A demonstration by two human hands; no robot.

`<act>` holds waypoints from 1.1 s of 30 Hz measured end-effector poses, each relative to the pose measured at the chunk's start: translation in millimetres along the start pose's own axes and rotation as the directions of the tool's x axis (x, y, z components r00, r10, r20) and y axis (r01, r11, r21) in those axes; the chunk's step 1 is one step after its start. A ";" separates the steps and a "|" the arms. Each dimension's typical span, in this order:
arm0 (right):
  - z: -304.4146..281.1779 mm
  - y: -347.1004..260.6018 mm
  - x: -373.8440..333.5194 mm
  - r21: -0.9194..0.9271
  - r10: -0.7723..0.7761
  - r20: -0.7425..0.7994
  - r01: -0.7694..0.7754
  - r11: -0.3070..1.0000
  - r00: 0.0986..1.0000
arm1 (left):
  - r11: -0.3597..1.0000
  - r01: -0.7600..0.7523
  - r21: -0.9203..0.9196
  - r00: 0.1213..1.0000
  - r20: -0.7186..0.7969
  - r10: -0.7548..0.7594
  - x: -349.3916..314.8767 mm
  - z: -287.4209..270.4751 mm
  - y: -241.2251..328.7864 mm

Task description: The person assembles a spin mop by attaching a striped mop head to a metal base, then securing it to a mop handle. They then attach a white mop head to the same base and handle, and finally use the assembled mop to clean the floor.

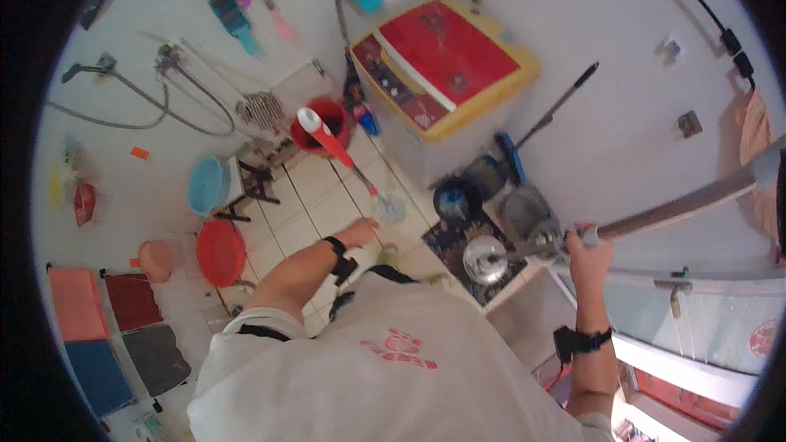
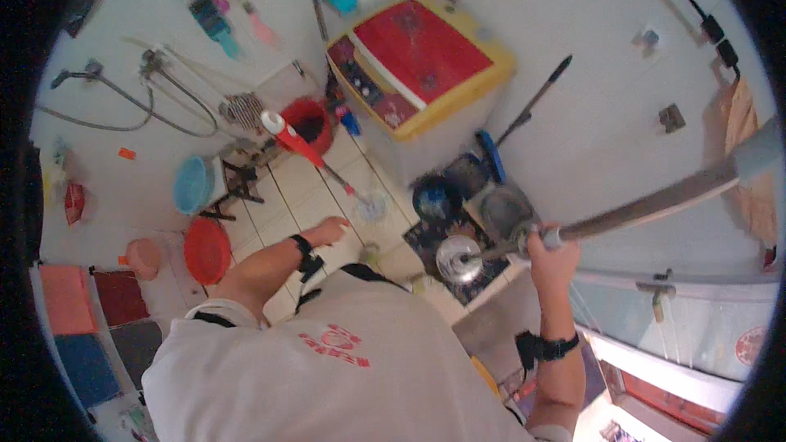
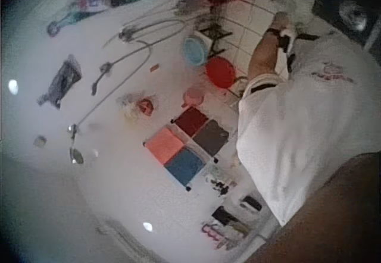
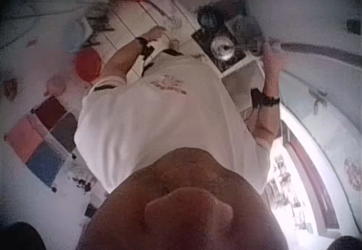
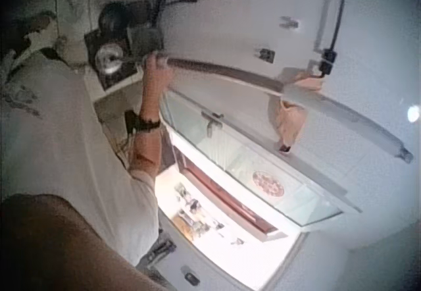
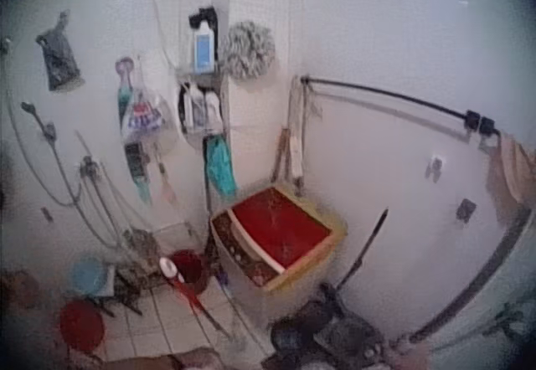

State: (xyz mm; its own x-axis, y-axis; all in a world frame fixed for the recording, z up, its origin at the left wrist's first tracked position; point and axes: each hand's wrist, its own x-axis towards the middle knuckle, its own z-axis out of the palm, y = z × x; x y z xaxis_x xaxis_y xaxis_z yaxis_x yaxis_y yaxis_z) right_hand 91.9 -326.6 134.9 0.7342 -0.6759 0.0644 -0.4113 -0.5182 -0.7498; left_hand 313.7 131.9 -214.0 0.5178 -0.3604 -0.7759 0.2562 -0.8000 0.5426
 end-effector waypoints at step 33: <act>413.9 -448.6 35.8 0.369 -0.274 0.654 0.019 0.929 0.705 | 0.693 0.096 -0.715 0.848 -0.306 -0.433 -196.0 -186.1 -379.2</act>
State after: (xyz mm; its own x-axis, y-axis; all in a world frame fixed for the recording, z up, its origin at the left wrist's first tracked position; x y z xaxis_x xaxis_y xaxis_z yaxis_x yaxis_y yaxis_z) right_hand 526.2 98.5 201.0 0.9838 0.0080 -0.1792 -0.1685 -0.3012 -0.9386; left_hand 267.0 595.2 -207.7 0.5778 0.1872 -0.7944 0.8106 -0.2456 0.5317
